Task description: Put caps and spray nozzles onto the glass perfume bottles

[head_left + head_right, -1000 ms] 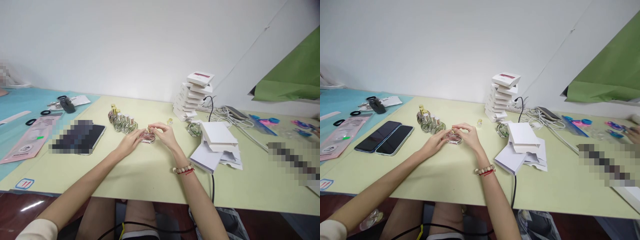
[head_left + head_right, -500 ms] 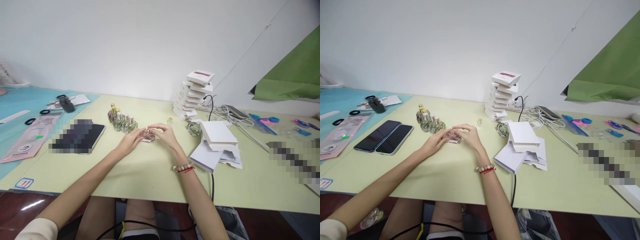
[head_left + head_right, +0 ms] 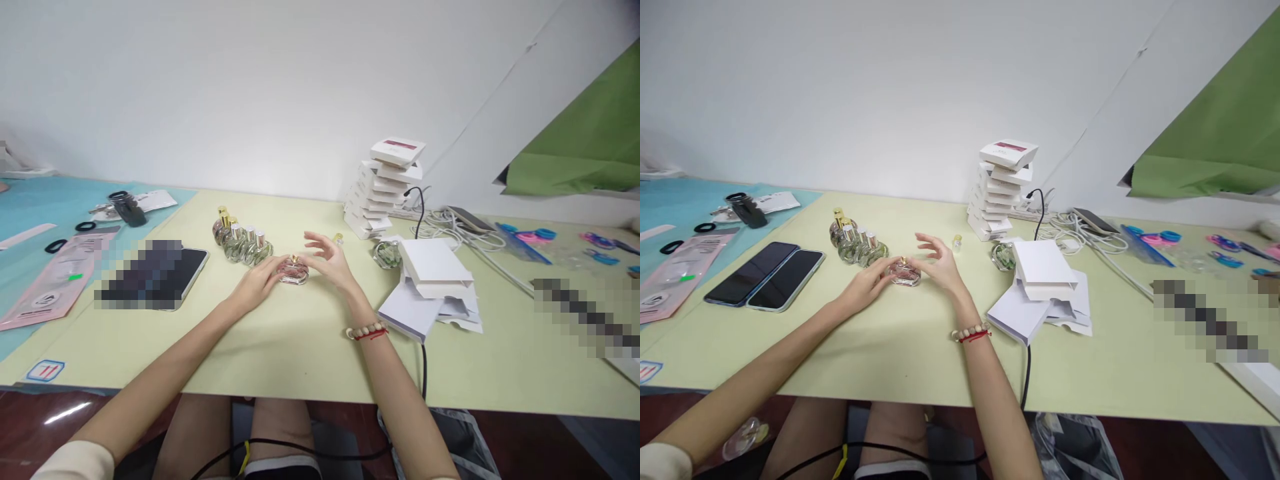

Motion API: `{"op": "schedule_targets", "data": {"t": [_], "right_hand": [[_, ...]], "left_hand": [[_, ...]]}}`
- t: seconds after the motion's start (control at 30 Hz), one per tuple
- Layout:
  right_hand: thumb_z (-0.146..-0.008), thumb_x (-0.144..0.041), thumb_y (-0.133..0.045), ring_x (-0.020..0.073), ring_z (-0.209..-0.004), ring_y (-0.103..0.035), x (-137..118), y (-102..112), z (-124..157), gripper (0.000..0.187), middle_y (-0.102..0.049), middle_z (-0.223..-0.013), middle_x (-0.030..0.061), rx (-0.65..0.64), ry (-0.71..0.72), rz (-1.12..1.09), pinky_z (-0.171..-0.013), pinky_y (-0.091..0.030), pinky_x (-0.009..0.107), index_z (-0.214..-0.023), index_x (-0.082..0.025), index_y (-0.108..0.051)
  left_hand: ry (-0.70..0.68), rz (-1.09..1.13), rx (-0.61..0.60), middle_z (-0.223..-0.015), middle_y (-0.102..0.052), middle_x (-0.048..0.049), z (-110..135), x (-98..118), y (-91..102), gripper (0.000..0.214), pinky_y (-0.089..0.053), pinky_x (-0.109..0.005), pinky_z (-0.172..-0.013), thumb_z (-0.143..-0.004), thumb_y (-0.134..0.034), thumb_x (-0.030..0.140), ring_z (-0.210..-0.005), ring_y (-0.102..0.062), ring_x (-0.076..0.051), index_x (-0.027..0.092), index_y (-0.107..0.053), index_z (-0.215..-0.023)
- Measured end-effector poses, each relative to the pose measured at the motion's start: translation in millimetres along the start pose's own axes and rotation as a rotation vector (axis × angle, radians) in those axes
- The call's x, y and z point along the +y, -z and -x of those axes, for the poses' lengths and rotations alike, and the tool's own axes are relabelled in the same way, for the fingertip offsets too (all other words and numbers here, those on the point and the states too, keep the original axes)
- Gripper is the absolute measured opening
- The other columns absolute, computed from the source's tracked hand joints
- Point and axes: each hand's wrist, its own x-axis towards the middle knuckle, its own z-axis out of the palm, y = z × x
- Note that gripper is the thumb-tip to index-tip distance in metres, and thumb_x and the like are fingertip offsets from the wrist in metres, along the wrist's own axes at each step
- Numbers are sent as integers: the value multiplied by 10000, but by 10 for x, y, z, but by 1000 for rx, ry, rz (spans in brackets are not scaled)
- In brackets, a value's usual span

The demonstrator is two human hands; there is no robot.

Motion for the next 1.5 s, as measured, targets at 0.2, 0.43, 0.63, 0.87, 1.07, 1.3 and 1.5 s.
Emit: {"op": "schedule_targets", "data": {"t": [0.2, 0.43, 0.63, 0.87, 1.07, 1.3, 1.5], "right_hand": [[-742, -470, -555, 245, -1158, -392, 382, 243, 29, 452, -465, -1242, 86, 376, -64, 645, -981, -261, 450, -1121, -224, -557], [-738, -386, -547, 245, -1168, -376, 600, 315, 38, 426, -442, -1285, 74, 279, -156, 881, -961, -271, 441, -1127, -212, -551], [-735, -302, -511, 239, -1052, -459, 561, 337, 18, 327, -528, -1154, 82, 333, -153, 865, -891, -339, 407, -1034, -190, -583], [-729, -284, -518, 246, -1056, -439, 554, 343, 43, 392, -513, -1152, 78, 360, -175, 935, -888, -328, 419, -1111, -199, -521], [-732, -301, -509, 256, -1089, -410, 570, 338, 45, 343, -485, -1184, 88, 336, -191, 927, -900, -324, 437, -1056, -203, -560], [-733, -337, -503, 276, -1116, -385, 583, 328, 37, 374, -444, -1234, 116, 307, -180, 919, -903, -319, 465, -1075, -197, -562], [-742, -343, -516, 271, -1185, -331, 600, 309, 41, 436, -380, -1310, 110, 248, -120, 924, -940, -297, 462, -1153, -200, -513]], "left_hand": [[-7, -19, 6, -1214, -487, -42, -4, -20, -15, 413, -359, -264, -959, -902, -341, 305, -1120, -449, -117, 221, -343, -1307], [0, -46, -3, -1219, -482, -40, 1, 1, -5, 412, -362, -260, -958, -902, -337, 320, -1123, -448, -116, 222, -344, -1303], [18, -54, -11, -1212, -475, -42, 6, 35, 0, 409, -373, -258, -946, -901, -338, 317, -1100, -461, -118, 228, -338, -1301], [19, -49, -10, -1217, -469, -48, 8, 56, 6, 404, -384, -258, -932, -902, -333, 325, -1093, -464, -125, 221, -350, -1292], [29, -69, 3, -1248, -442, -83, 16, 82, 11, 488, -409, -291, -911, -891, -354, 339, -1013, -511, -144, 195, -262, -1348], [-110, -147, 79, -1416, -239, -53, 12, 190, 37, 485, -286, -315, -1058, -895, -337, 277, -1285, -278, -153, 217, -249, -1368], [-137, -217, 61, -1426, -217, -56, 16, 254, 33, 462, -238, -366, -1078, -899, -309, 255, -1279, -296, -162, 238, -275, -1360]]}}
